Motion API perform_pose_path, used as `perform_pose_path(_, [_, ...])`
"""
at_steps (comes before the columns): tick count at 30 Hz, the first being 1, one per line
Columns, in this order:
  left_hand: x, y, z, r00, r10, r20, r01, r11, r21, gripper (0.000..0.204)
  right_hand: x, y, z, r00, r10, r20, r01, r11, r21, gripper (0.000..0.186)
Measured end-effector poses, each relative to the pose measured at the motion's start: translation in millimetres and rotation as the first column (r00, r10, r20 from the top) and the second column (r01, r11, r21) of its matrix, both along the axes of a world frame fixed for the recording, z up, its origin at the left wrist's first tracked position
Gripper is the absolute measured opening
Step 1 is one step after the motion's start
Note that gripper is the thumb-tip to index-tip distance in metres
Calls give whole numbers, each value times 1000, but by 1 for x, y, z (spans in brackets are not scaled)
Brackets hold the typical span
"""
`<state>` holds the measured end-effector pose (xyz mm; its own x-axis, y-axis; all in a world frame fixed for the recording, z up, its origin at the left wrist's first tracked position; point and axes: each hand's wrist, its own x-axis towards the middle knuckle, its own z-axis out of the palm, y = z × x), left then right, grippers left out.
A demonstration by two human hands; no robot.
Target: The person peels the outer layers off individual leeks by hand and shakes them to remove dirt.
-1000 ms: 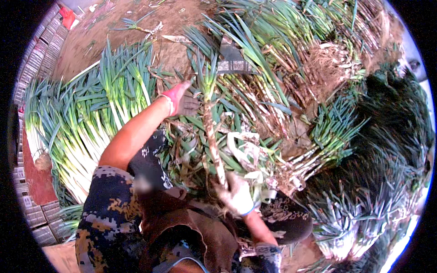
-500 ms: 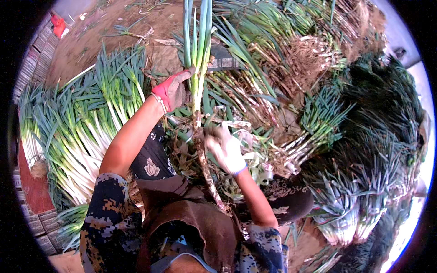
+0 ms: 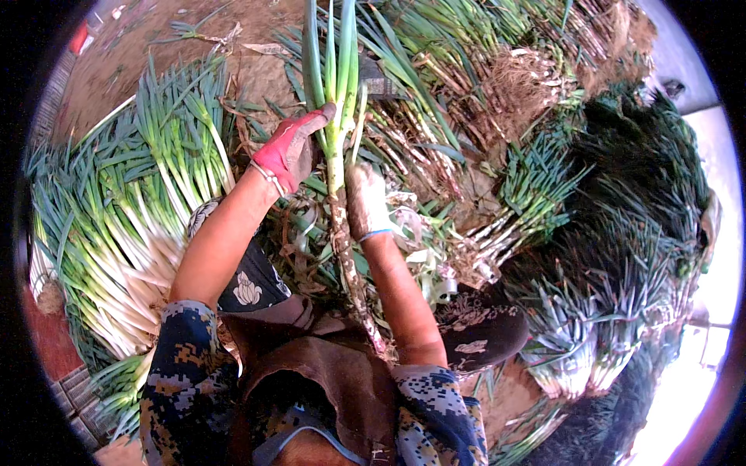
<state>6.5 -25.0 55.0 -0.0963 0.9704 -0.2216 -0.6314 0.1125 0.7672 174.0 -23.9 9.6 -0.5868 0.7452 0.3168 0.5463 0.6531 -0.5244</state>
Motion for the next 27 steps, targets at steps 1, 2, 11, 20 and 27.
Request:
perform_pose_path(1, [-1,-2,6,985,-121,120,119,993,26,45,0,-11,-14,995,-3,-102,-2,999,-44,14])
perform_pose_path(2, [-2,-3,4,982,-114,151,115,993,6,43,4,-26,-25,968,-66,-241,31,989,-146,15])
perform_pose_path(11, [-13,8,4,797,-274,538,111,943,314,41,120,-107,-61,852,11,523,320,780,-537,42])
perform_pose_path(20, [-30,28,3,560,-564,607,171,795,582,69,137,-81,0,926,-42,376,174,930,-324,41])
perform_pose_path(27, [-6,24,7,571,-565,595,243,809,536,71,21,-26,57,880,-71,-470,-363,539,-760,40])
